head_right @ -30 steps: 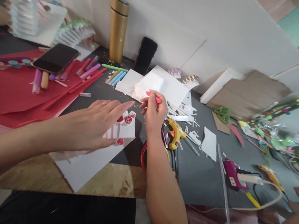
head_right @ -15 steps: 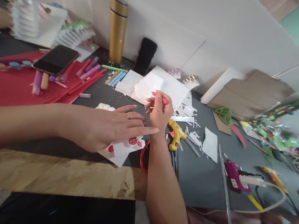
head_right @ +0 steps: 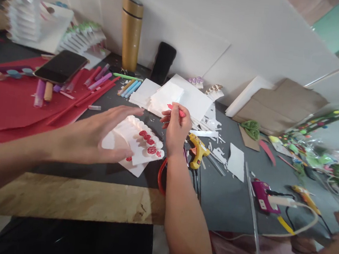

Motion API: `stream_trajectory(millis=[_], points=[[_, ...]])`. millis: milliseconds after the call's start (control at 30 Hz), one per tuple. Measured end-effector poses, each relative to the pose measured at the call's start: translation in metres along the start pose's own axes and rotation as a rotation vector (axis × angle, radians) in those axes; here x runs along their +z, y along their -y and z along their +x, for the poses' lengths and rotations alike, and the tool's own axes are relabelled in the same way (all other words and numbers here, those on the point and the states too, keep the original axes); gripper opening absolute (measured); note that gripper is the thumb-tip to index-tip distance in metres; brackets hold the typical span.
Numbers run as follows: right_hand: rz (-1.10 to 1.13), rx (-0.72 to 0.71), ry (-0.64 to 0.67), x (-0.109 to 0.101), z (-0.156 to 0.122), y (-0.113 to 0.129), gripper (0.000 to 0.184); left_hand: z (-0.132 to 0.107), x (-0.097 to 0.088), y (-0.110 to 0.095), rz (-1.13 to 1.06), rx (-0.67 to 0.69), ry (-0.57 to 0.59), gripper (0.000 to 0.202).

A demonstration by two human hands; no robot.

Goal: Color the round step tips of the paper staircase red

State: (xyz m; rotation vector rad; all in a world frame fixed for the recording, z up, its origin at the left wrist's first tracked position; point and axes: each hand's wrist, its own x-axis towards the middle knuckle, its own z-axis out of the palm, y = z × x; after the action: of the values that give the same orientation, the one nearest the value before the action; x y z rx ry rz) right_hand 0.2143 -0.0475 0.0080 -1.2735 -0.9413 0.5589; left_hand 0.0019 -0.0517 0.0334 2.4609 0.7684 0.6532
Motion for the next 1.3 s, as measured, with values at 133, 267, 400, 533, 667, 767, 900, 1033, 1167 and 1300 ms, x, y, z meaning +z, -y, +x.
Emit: stream_trajectory(millis=[133,267,400,533,667,767,900,1033,1167,1300], points=[[0.001,-0.013,-0.024,0.002,-0.002,-0.002,0.028,-0.004,0.029,-0.006,0.078,0.0,0.06,0.118],[-0.041,-0.03,0.009,0.004,-0.005,-0.003,0.031,-0.002,0.044,-0.002,0.143,0.038,-0.034,0.109],[-0.06,-0.043,0.006,0.004,-0.006,-0.002,0.034,-0.007,0.048,0.002,0.131,0.076,-0.076,0.097],[-0.061,-0.095,-0.036,0.003,-0.005,0.003,0.034,-0.014,0.05,0.005,0.12,0.122,-0.073,0.094],[-0.03,-0.163,-0.046,0.006,-0.008,0.016,0.031,-0.016,0.05,0.007,0.112,0.141,-0.069,0.094],[-0.042,-0.192,0.006,0.012,-0.014,0.027,0.03,-0.015,0.048,0.008,0.082,0.141,-0.067,0.096],[-0.057,-0.135,0.072,0.019,-0.018,0.03,0.029,-0.015,0.045,0.008,0.066,0.158,-0.095,0.092],[-0.105,0.021,0.138,0.016,-0.015,0.022,0.029,-0.016,0.042,0.007,0.07,0.127,-0.116,0.093],[-0.11,0.116,0.205,0.009,-0.015,0.013,0.032,-0.016,0.039,0.006,0.088,0.101,-0.114,0.097],[-0.102,0.166,0.256,0.005,-0.018,0.011,0.034,-0.016,0.038,0.005,0.103,0.117,-0.121,0.097]])
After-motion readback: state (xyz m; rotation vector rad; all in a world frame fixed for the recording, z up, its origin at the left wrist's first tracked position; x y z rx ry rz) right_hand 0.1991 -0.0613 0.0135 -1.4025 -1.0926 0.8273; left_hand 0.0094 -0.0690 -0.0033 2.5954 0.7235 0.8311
